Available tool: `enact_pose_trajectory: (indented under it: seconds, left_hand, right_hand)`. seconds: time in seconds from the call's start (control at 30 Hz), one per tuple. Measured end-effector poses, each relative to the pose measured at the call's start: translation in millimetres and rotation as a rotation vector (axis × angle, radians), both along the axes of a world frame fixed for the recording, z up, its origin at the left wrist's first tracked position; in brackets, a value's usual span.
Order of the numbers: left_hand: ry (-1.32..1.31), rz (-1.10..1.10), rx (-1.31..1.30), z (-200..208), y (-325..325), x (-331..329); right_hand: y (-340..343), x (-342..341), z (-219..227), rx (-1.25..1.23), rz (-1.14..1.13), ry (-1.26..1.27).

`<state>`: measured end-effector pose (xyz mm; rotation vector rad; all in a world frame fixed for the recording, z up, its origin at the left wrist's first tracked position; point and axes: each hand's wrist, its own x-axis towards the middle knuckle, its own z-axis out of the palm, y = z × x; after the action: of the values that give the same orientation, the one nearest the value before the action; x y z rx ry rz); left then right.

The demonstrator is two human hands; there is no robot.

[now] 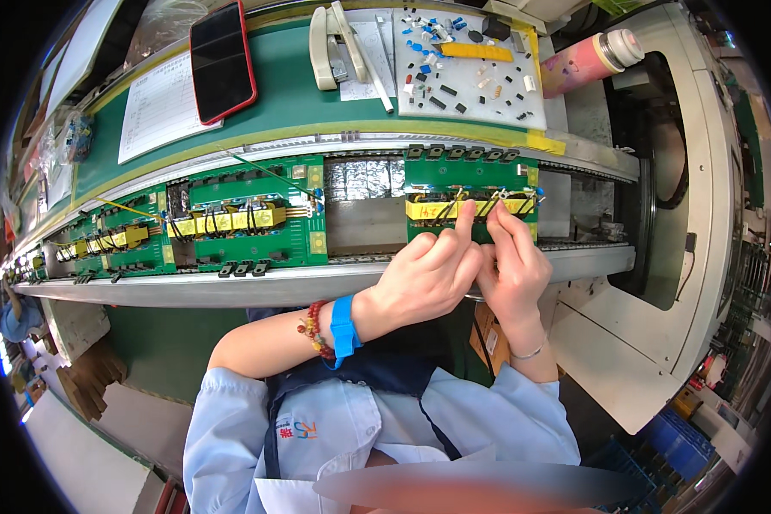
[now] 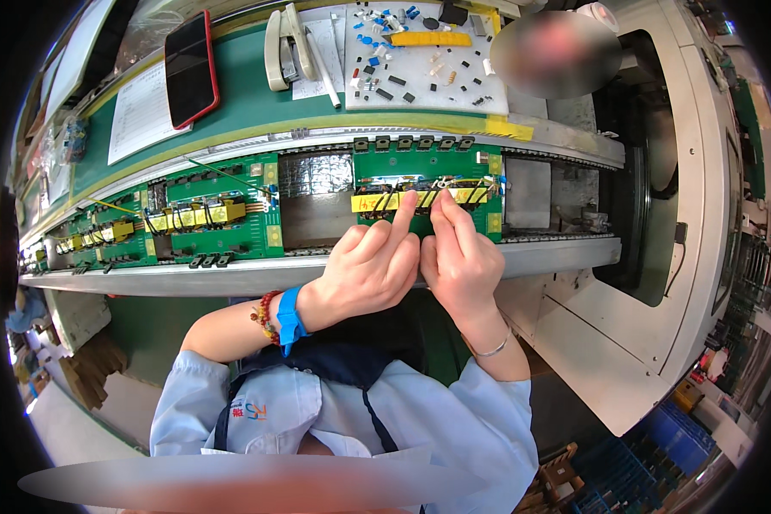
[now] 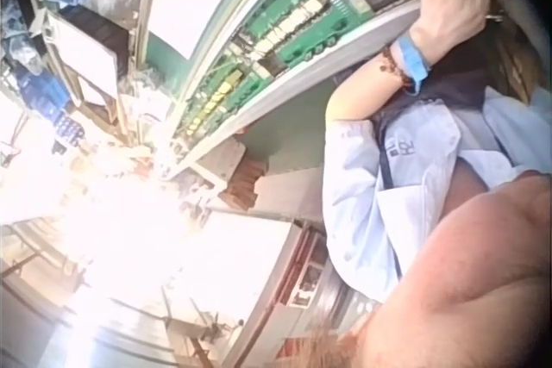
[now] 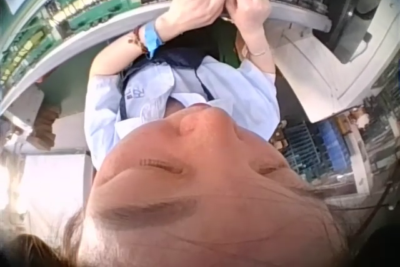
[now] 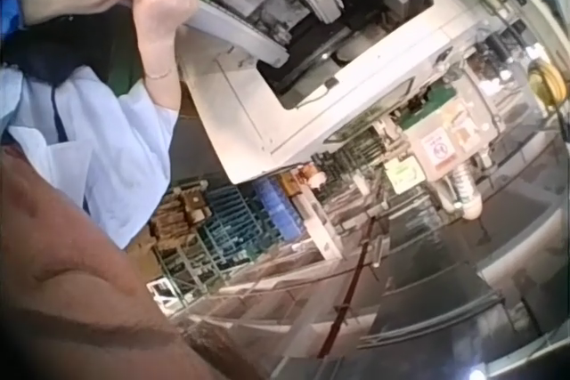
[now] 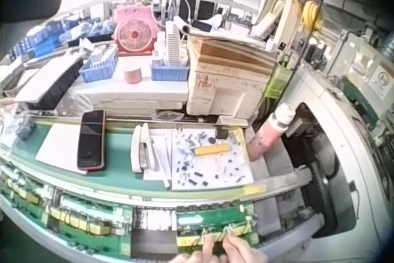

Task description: The person assembles electronic components onto circuit boards by hand, then inspects the assembled circuit boards.

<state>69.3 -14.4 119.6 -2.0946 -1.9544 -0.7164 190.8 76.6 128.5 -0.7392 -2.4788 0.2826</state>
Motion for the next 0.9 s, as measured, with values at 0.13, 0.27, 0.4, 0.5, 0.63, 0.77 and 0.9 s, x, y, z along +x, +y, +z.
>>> enact_pose_trajectory:
  seconds: [0.13,0.27,0.4,0.5,0.63,0.77,0.9]
  left_hand:
    - [0.022,-0.01,0.003,2,3,2]
    - [0.056,-0.007,0.03,1,5,2]
    - [0.043,-0.023,0.028,3,5,3]
    - [-0.074,-0.048,-0.004,8,7,-1]
    - [-0.216,-0.115,0.02,18,12,0]
    - [-0.201,-0.161,-0.063,13,28,17]
    - [-0.168,-0.157,-0.105,3,37,24]
  right_hand:
    - [-1,3,-2,0.004,-0.025,-0.024]
    - [-2,4,-3,0.023,-0.042,-0.02]
    - [-3,7,0,-0.013,-0.06,-0.037]
    - [1,11,5,-0.057,-0.042,-0.017]
    - [8,35,3,-0.146,-0.178,0.092]
    - [17,41,-4,-0.126,-0.214,0.074]
    - [21,42,-9,-0.135,-0.195,0.061]
